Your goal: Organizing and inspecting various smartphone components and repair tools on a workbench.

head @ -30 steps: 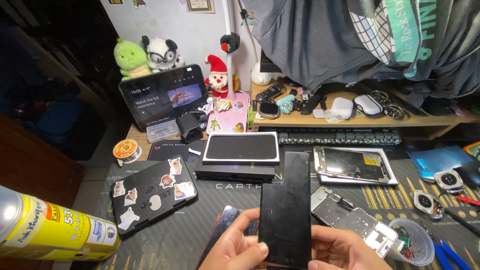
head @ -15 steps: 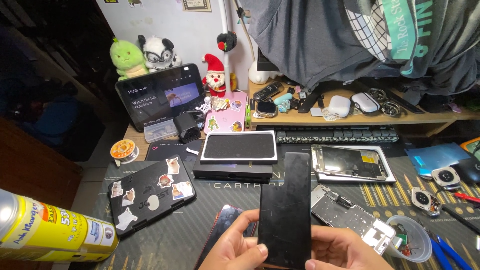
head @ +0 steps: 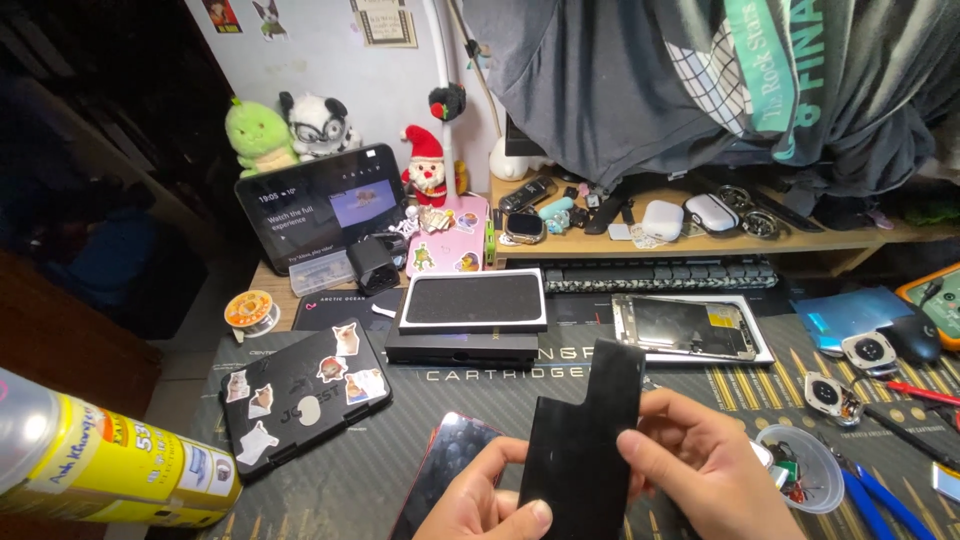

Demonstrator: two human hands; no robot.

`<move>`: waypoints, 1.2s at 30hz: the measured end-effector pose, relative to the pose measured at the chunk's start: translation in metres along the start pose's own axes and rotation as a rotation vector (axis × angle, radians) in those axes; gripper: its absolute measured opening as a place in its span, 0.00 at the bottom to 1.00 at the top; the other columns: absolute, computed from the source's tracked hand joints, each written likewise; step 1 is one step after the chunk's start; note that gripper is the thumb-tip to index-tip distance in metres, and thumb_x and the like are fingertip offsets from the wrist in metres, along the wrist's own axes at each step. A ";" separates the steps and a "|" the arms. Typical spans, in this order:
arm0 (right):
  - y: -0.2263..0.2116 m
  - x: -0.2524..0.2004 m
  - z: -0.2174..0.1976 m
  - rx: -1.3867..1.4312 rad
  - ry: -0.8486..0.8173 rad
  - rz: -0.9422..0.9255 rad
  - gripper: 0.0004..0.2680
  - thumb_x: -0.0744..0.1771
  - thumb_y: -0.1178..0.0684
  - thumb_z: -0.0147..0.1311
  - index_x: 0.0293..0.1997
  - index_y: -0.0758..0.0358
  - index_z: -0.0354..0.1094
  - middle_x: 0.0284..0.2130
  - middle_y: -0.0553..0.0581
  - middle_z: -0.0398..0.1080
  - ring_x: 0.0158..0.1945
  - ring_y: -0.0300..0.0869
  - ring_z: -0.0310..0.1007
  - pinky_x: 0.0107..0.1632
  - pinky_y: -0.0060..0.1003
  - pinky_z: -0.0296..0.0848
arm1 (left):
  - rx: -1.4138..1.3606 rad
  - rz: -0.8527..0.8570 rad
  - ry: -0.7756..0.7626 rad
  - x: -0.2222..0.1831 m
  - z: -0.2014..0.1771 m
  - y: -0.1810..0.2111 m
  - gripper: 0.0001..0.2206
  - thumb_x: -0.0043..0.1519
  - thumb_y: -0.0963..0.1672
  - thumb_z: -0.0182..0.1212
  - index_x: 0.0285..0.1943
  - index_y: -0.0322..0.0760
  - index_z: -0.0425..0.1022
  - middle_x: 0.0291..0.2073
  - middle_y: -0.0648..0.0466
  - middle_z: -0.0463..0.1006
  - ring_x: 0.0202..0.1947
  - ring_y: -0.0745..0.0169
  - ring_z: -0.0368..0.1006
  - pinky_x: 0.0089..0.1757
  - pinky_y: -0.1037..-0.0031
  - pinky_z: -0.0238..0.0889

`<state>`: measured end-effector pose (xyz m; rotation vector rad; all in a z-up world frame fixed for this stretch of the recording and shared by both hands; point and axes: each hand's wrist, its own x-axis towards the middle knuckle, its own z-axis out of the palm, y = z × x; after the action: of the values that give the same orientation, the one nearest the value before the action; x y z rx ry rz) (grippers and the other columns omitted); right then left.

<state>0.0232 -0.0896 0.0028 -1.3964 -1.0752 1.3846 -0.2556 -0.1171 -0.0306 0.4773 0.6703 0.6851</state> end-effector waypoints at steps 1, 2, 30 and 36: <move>-0.001 -0.002 0.002 0.012 -0.021 0.031 0.07 0.68 0.65 0.69 0.51 0.77 0.85 0.24 0.76 0.84 0.24 0.60 0.84 0.32 0.51 0.82 | 0.027 0.013 0.009 0.001 -0.002 -0.001 0.18 0.75 0.38 0.66 0.73 0.35 0.72 0.27 0.48 0.86 0.18 0.70 0.73 0.27 0.82 0.62; -0.003 -0.004 0.004 0.025 -0.043 0.062 0.09 0.67 0.66 0.70 0.53 0.77 0.85 0.25 0.78 0.86 0.25 0.61 0.87 0.33 0.52 0.85 | 0.053 0.027 0.019 0.002 -0.003 -0.002 0.16 0.75 0.38 0.67 0.71 0.34 0.72 0.24 0.50 0.84 0.16 0.71 0.71 0.25 0.82 0.59; 0.007 -0.025 0.023 0.096 0.078 -0.093 0.16 0.69 0.63 0.63 0.67 0.68 0.75 0.23 0.78 0.81 0.16 0.62 0.80 0.25 0.50 0.77 | 0.256 0.330 -0.035 -0.007 0.007 -0.016 0.08 0.75 0.44 0.63 0.55 0.34 0.79 0.42 0.52 0.83 0.43 0.62 0.81 0.51 0.71 0.74; 0.003 -0.040 0.041 -0.139 -0.100 -0.484 0.46 0.64 0.57 0.74 0.92 0.54 0.40 0.51 0.58 0.87 0.47 0.41 0.93 0.53 0.36 0.94 | 0.300 0.297 -0.024 -0.016 0.019 -0.007 0.16 0.74 0.45 0.61 0.69 0.34 0.78 0.48 0.49 0.90 0.45 0.64 0.86 0.49 0.76 0.74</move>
<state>-0.0180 -0.1290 0.0102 -1.0707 -1.4832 1.0472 -0.2486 -0.1366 -0.0155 0.8732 0.6894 0.8609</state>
